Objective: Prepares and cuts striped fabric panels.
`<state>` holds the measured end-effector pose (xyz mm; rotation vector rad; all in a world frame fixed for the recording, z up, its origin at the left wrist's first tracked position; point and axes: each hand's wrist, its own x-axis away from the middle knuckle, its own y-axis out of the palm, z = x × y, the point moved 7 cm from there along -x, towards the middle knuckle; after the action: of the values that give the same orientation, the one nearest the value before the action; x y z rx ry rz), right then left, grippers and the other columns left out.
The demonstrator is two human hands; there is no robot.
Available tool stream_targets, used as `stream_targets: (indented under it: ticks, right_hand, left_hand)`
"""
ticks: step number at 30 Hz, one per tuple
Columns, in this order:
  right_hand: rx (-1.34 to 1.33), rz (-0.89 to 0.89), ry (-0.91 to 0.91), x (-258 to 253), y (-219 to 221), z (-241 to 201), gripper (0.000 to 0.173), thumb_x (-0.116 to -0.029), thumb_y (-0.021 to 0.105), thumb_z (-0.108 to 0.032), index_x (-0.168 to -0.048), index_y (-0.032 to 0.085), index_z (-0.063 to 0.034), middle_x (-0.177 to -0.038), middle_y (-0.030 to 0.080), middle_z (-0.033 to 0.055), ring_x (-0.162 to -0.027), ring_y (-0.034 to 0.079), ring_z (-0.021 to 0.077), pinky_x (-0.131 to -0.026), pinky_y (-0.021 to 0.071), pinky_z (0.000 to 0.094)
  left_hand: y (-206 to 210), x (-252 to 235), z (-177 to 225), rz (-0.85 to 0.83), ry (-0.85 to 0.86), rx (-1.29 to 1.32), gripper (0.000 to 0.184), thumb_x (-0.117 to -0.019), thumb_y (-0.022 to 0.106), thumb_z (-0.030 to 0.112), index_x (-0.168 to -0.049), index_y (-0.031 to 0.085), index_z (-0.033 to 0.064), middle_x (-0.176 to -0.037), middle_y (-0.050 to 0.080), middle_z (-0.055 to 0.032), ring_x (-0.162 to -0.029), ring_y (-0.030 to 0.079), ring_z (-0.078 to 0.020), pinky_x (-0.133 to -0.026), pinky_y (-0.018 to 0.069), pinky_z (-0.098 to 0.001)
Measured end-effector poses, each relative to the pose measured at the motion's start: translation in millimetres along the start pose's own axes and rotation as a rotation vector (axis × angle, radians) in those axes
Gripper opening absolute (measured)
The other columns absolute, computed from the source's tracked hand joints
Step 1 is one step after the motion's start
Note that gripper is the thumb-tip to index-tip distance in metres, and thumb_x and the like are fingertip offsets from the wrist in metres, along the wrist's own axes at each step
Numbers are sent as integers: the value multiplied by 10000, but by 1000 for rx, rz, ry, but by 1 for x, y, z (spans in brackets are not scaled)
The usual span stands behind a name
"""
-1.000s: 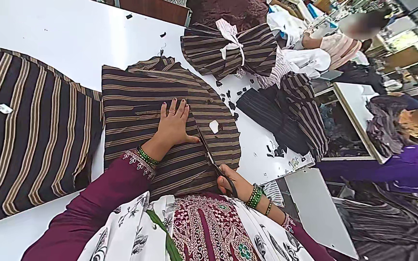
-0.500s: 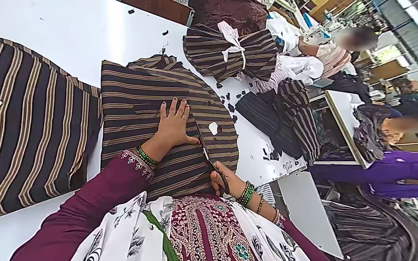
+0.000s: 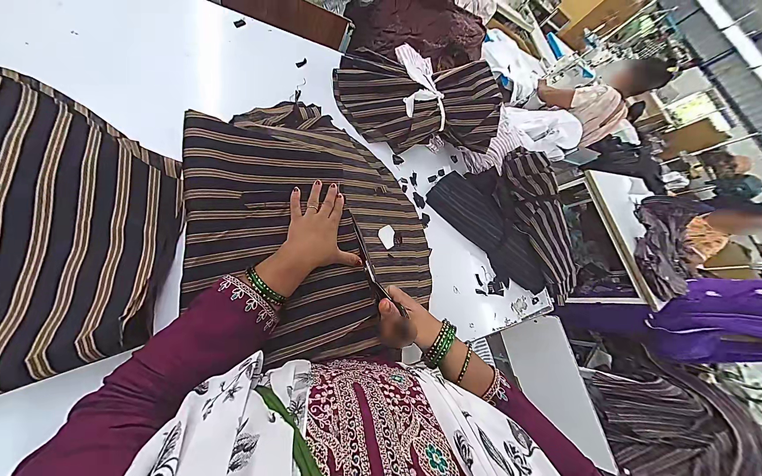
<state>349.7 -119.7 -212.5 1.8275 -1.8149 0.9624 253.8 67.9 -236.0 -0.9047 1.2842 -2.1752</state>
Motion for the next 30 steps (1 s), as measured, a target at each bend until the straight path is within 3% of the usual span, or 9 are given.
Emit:
stream_targets:
  ticks: [4, 9, 11, 16, 23, 30]
  right_hand:
    - [9, 42, -37, -2, -1, -1, 333, -1026, 535, -389, -1027, 448, -67, -587, 478, -62, -466, 525, 50, -491, 495, 203]
    - [11, -19, -11, -5, -2, -3, 492, -983, 543, -525, -1096, 430, -60, -631, 504, -55, -510, 553, 61, -542, 522, 217]
    - [14, -25, -15, -8, -3, -8, 481, -990, 531, -529, -1077, 426, -68, -629, 504, -53, -508, 548, 60, -545, 518, 216]
    - [-10, 40, -42, -10, -6, -10, 379, -1007, 559, -436, -1004, 441, -76, -580, 478, -57, -455, 521, 55, -480, 490, 204]
    - [-11, -12, -24, -13, -6, -13, 375, -1026, 504, -431, -1059, 439, -64, -613, 486, -54, -489, 529, 54, -516, 499, 203]
    - [-39, 66, -64, -14, -7, -16, 280, -1041, 539, -324, -991, 442, -67, -587, 481, -52, -454, 518, 46, -475, 489, 191]
  left_hand:
    - [0, 0, -1, 3, -1, -2, 1384, -690, 628, 896, -1650, 89, 57, -1733, -21, -132, -1587, -101, -360, -1186, -81, -703]
    - [1, -1, -1, -5, 0, -10, 1387, -691, 621, 900, -1649, 87, 51, -1731, -29, -140, -1585, -104, -366, -1182, -78, -711]
    - [1, -1, 0, -14, -5, -14, 1388, -693, 621, 899, -1650, 74, 55, -1732, -34, -132, -1585, -112, -363, -1181, -80, -711]
    - [0, 0, 0, -18, -7, -10, 1388, -693, 619, 901, -1649, 75, 54, -1732, -38, -132, -1586, -108, -357, -1188, -83, -698]
    - [1, -1, -1, -9, 0, 0, 1385, -692, 627, 897, -1650, 81, 59, -1732, -16, -136, -1587, -96, -364, -1186, -80, -703]
    - [0, 0, -1, -25, -10, -2, 1385, -698, 621, 896, -1652, 59, 64, -1732, -25, -132, -1588, -100, -355, -1189, -83, -696]
